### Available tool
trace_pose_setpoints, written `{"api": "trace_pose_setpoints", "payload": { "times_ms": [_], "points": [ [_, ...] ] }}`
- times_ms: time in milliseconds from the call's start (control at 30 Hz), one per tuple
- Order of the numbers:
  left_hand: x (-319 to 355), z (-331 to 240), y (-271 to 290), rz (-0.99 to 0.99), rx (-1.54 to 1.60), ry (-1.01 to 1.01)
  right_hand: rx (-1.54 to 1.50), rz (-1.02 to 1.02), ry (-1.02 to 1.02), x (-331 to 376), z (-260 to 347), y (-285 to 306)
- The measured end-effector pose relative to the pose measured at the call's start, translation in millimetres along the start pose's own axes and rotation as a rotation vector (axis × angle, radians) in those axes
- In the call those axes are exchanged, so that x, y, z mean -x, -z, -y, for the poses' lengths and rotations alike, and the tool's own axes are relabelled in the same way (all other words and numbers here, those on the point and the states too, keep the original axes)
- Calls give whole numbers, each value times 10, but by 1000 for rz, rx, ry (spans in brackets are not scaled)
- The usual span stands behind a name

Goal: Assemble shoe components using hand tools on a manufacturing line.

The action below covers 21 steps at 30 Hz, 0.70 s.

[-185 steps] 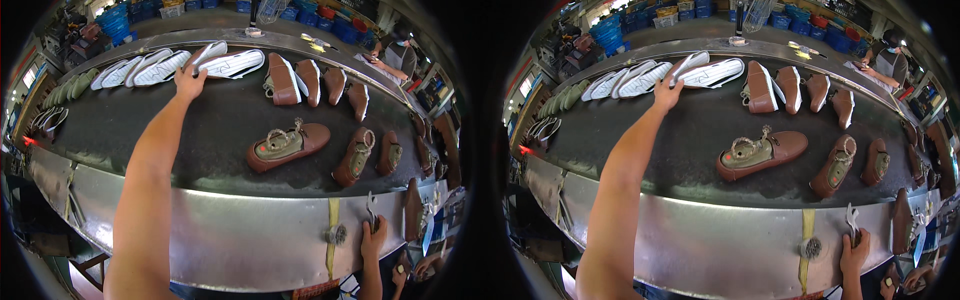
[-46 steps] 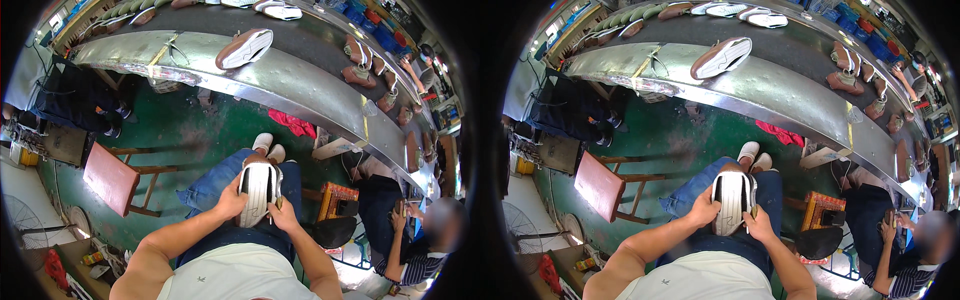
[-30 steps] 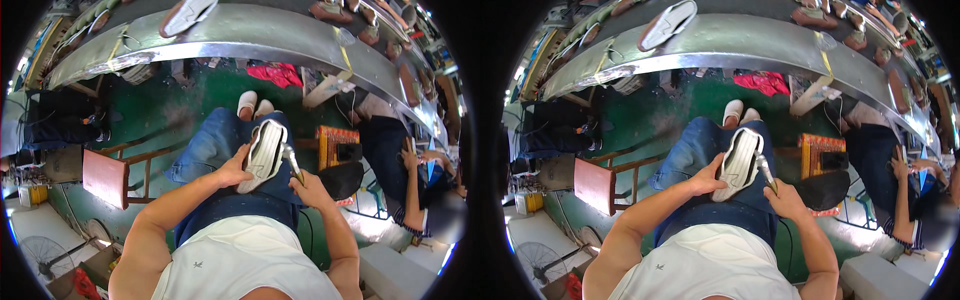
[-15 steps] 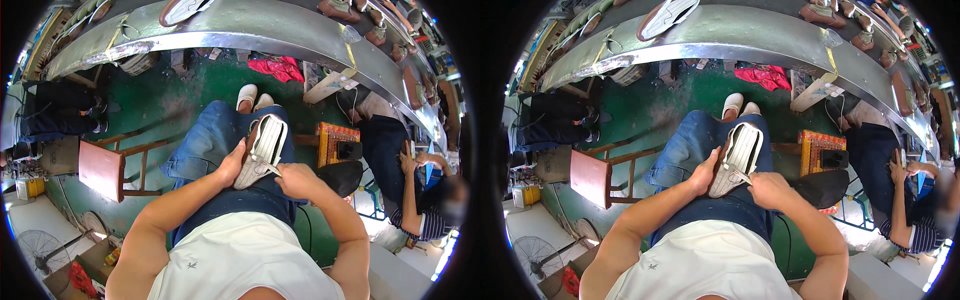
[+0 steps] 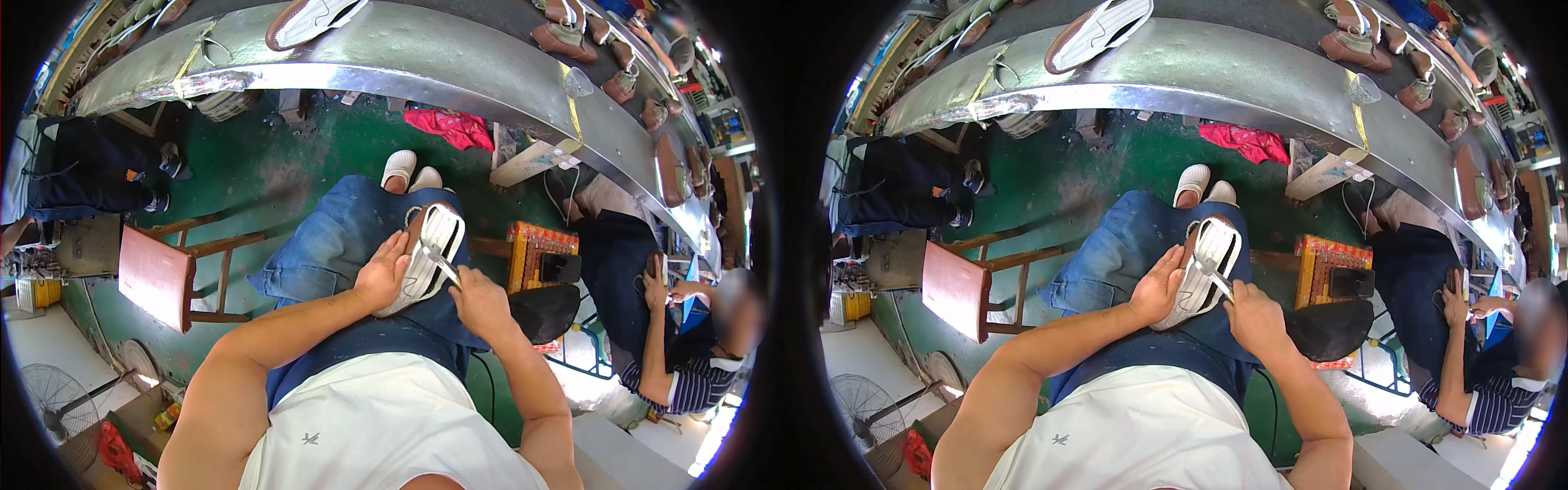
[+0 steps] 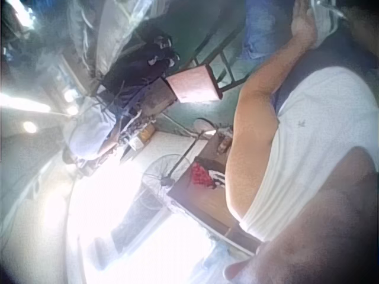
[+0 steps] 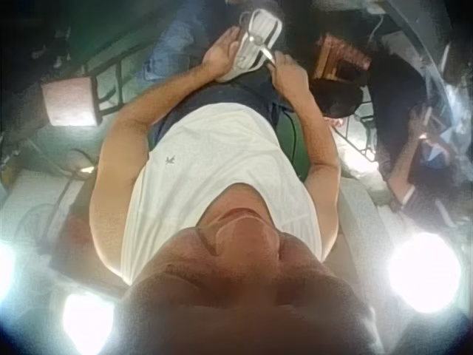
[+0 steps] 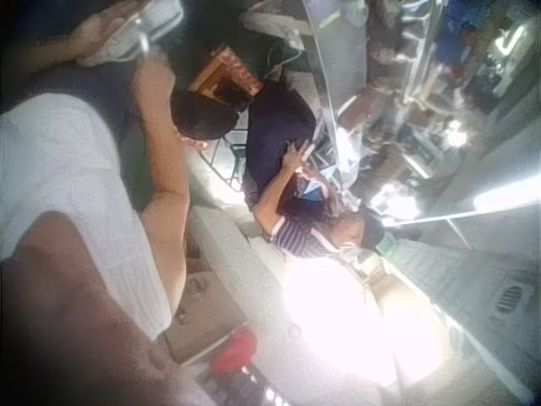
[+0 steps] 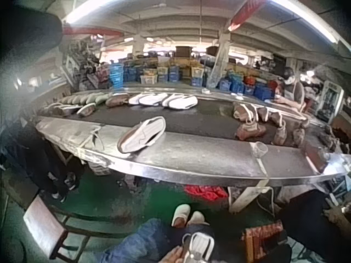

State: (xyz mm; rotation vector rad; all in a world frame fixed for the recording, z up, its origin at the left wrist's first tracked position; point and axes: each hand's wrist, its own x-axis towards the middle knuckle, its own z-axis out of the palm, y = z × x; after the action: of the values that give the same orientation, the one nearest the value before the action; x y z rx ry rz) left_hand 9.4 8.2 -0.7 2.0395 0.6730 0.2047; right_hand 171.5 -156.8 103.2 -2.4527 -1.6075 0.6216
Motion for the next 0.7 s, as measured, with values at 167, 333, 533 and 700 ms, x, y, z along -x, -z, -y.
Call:
{"api": "trace_pose_setpoints", "payload": {
  "times_ms": [167,333,533,700],
  "points": [
    [-66,-136,124,167,-271,-202,-165,51,-72,101,-313,-295],
    [-165,-209,170,279,-287,-129,-655,547,-351,-98,-453,240],
    [-236,-418,292,400,-349,-61,-297,84,-94,-435,-411,-176],
    [-285,-677,465,582,-485,38,-419,-93,-13,-369,-351,-249]
  ]
}}
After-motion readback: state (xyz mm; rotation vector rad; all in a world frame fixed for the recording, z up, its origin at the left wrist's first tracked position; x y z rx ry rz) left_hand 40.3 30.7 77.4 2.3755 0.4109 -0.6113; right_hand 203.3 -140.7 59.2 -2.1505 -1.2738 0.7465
